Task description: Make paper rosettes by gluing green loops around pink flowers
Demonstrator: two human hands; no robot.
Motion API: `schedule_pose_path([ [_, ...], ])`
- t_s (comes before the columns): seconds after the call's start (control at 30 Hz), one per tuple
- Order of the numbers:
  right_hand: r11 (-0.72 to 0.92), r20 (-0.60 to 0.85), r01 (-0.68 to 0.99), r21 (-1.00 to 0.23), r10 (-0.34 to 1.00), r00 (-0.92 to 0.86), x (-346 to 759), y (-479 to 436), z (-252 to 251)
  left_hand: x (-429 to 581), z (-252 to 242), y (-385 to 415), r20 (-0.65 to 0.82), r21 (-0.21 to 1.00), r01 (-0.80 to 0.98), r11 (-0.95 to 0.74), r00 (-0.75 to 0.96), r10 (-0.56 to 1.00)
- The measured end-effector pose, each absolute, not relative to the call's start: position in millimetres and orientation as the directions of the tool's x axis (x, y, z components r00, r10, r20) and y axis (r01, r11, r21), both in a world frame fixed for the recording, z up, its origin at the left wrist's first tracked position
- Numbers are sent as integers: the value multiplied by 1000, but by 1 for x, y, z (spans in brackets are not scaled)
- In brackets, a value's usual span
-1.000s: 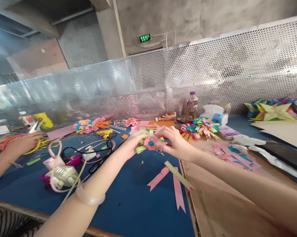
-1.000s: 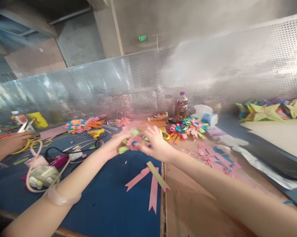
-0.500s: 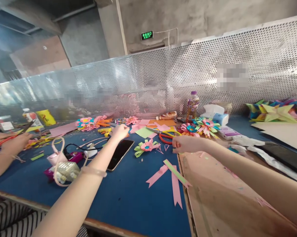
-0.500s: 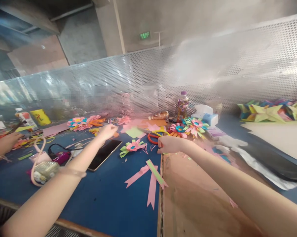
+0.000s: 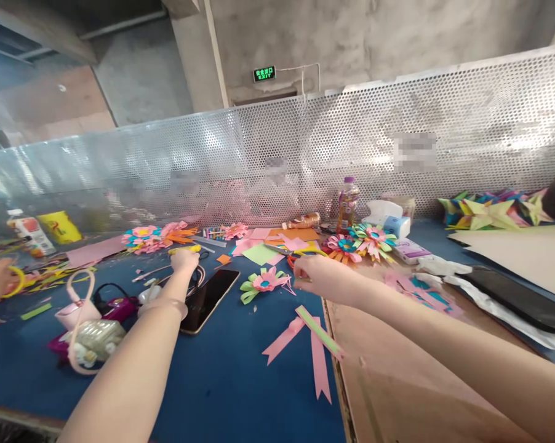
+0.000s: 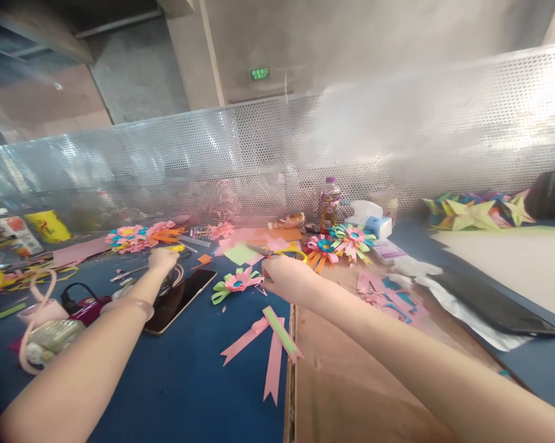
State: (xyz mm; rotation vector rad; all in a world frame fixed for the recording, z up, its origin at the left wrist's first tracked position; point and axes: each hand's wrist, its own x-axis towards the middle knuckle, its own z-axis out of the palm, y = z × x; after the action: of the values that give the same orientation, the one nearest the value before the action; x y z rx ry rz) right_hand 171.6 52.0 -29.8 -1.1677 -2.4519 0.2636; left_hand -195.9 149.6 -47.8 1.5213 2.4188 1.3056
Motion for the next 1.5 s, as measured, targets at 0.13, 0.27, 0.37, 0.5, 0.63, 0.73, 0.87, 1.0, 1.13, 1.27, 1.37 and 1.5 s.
schedule_pose_path([
  [0.13, 657, 336, 610, -443, 752, -567, 155, 40, -37, -184, -42, 154, 396, 718, 669, 193, -620, 677],
  [0.27, 635, 350, 481, -605, 755, -555, 144, 33, -51, -146, -33, 149, 501, 749, 661, -46, -520, 692],
  [0.37, 592, 357, 443, -673, 785, -506, 145, 34, -52, -107, -27, 133, 583, 745, 613, -262, -410, 701],
  [0.5, 410, 313, 230, -883, 878, -362, 151, 44, -43, -49, -18, 88, 666, 726, 405, -556, -211, 716],
  [0.63, 184, 279, -264, -947, 880, -385, 151, 47, -32, -4, -12, 35, 669, 717, 244, -654, 24, 743],
  [0.73, 140, 367, -471, -871, 822, -435, 145, 42, -25, 13, -18, 14, 605, 772, 147, -619, 129, 785],
  [0.87, 109, 358, -528, -842, 846, -396, 137, 39, -23, 18, -29, 15, 467, 884, -62, -464, 188, 864],
  [1.0, 53, 240, -599, -799, 942, -236, 133, 43, -31, -2, -15, 31, 246, 969, -117, -219, 336, 909],
  [1.13, -23, 116, -659, -752, 979, -166, 133, 46, -35, -36, 4, 46, 54, 952, 263, -156, 357, 932],
  [1.27, 3, 81, -593, -805, 991, -105, 132, 37, -30, -44, 5, 48, -43, 662, 650, -373, 530, 847],
  [1.37, 50, 124, -522, -852, 987, -106, 131, 27, -25, -37, 3, 41, -187, 511, 706, -490, 648, 738],
  [1.5, 101, 187, -432, -896, 969, -161, 128, 17, -24, -31, 1, 33, -240, 437, 698, -567, 698, 674],
])
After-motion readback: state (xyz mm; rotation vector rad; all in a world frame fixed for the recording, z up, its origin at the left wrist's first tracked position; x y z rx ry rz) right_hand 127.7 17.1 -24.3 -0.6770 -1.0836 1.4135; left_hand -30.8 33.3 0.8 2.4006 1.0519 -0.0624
